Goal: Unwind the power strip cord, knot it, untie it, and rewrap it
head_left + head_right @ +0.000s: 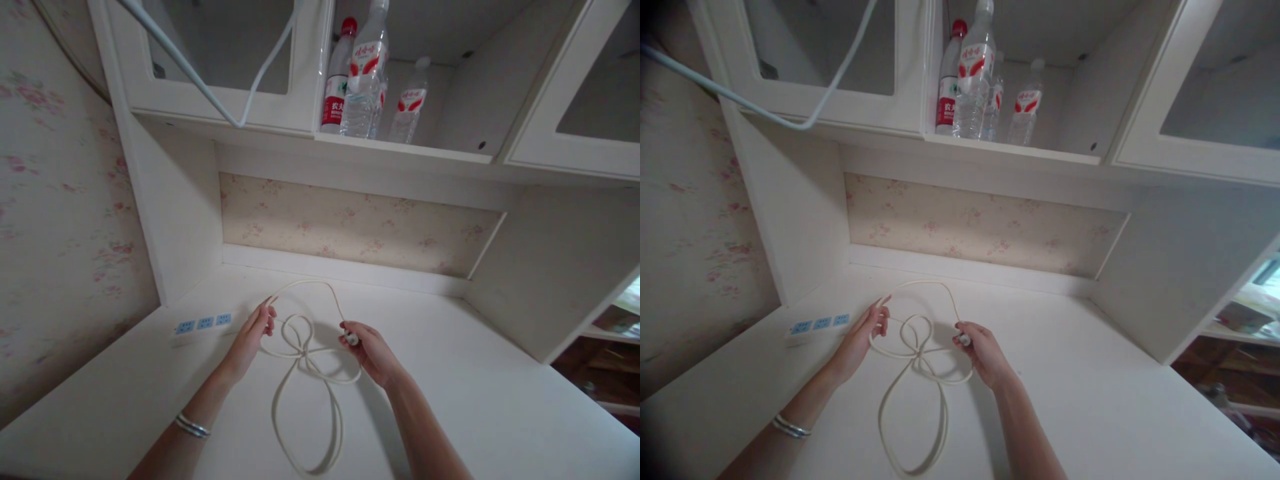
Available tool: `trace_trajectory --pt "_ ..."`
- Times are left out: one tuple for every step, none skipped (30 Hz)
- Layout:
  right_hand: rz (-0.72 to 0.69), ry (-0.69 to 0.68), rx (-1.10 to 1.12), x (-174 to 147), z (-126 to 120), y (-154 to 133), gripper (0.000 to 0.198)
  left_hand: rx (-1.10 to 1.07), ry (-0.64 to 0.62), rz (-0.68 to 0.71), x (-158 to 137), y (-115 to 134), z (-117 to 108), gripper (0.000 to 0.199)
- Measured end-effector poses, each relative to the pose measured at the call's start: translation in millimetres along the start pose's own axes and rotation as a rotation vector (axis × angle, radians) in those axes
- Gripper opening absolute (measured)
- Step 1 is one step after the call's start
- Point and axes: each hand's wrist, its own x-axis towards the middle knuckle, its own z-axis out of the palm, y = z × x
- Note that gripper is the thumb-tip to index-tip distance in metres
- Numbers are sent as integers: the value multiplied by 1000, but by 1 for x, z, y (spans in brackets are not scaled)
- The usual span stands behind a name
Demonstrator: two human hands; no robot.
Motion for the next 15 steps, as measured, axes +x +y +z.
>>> trace_trajectory --pt "-2 16 -8 -3 -5 -3 29 36 -11 -5 0 -1 0 46" --pt "-6 27 -24 -5 -10 -6 30 64 -24 -11 0 -2 1 47" --pt "-10 27 -46 -7 -16 -10 30 83 -39 -17 0 -2 2 48" --pt "-14 21 -74 -9 -22 -15 30 93 -55 -26 1 0 4 48" --pt "-18 14 -101 -11 -28 -20 30 101 -72 -35 2 2 7 48" --pt "-23 13 -125 -12 -33 -25 30 110 -86 -42 3 4 10 47" --pt "-30 18 -144 -14 -39 -30 30 122 -99 -48 4 7 13 47" --pt "-40 30 -159 -15 -44 -34 30 140 -114 -52 4 10 16 46" --pt "-49 45 -169 -16 -49 -37 30 163 -133 -56 3 13 19 46" --pt "-58 59 -178 -17 -53 -39 30 189 -155 -60 2 14 20 45" --pt "-66 70 -185 -18 -57 -40 30 216 -180 -66 1 16 21 45" --pt "-74 82 -193 -19 -60 -39 29 244 -207 -73 -1 17 20 46" --pt "-79 93 -203 -20 -64 -38 29 280 -244 -87 -2 17 17 50" --pt "-81 103 -217 -21 -68 -37 29 330 -296 -103 -2 17 13 57" --pt "-78 106 -234 -21 -72 -36 29 391 -356 -114 -2 17 8 64"
